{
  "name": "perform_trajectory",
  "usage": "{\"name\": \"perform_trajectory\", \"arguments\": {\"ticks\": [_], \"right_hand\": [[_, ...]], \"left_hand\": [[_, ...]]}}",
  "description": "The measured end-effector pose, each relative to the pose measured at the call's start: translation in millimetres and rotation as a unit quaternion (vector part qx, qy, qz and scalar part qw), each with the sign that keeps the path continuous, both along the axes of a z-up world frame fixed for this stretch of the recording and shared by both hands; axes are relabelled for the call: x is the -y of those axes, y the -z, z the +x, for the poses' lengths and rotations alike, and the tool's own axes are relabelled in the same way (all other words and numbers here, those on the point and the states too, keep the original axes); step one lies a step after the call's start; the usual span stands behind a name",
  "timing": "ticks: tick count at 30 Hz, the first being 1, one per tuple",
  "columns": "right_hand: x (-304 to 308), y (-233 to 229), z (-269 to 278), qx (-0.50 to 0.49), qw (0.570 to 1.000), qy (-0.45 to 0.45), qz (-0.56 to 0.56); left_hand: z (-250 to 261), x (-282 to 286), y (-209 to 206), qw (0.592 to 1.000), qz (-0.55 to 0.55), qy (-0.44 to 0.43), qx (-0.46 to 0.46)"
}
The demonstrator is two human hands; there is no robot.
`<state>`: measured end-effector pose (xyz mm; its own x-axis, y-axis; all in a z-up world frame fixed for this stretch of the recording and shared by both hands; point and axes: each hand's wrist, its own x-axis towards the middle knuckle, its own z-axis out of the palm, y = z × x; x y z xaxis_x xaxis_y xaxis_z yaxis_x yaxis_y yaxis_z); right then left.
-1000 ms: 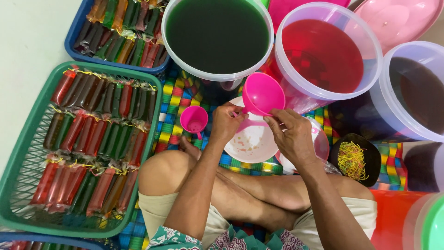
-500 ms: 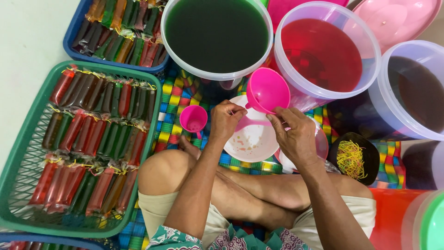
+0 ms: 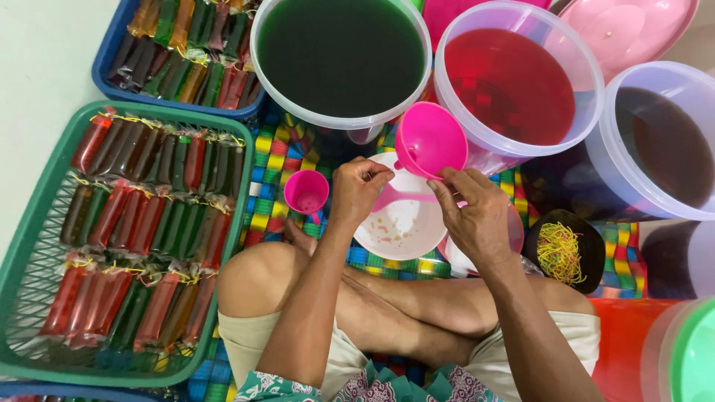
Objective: Filling plastic tubes with colored liquid using a funnel and ladle, then sealing them with rubber bands to make ice sticks.
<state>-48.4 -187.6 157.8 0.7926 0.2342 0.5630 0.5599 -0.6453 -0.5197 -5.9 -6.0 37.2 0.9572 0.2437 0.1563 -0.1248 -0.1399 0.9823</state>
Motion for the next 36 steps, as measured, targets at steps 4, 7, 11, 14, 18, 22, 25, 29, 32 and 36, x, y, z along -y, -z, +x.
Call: {"name": "perform_trajectory", "arguments": {"ticks": [4,7,11,14,18,22,25,29,32,36], "right_hand": [[-4,-5,-1,0.004,1.0,-0.005,0.0],[-7,-8,-3,0.009,1.0,-0.01,-0.001],[-12,-12,-4,0.024,1.0,-0.016,-0.011],[-19,-15,-5,0.03,0.999,-0.031,-0.016],[-35,-17,-6,0.046,0.997,-0.055,-0.028],[-53,-18,-10,0.043,0.996,-0.071,-0.033],[-67,-12,-9,0.044,0.994,-0.099,-0.034],[-87,3,-10,0.035,0.988,-0.146,-0.045],[-103,22,-10,0.03,0.983,-0.168,-0.064],[-120,55,-2,0.028,0.977,-0.182,-0.105]], "left_hand": [[-5,-2,-14,0.999,-0.005,0.0,0.031],[-14,-5,-31,0.999,-0.002,-0.011,0.045],[-30,-20,-62,0.996,0.019,-0.025,0.079],[-42,-39,-80,0.994,0.031,-0.037,0.097],[-53,-65,-95,0.987,0.063,-0.071,0.127],[-67,-94,-102,0.982,0.086,-0.094,0.137],[-79,-114,-105,0.977,0.101,-0.118,0.144],[-91,-139,-104,0.975,0.109,-0.131,0.143],[-100,-152,-102,0.974,0.105,-0.148,0.134],[-110,-163,-107,0.976,0.092,-0.155,0.126]]}}
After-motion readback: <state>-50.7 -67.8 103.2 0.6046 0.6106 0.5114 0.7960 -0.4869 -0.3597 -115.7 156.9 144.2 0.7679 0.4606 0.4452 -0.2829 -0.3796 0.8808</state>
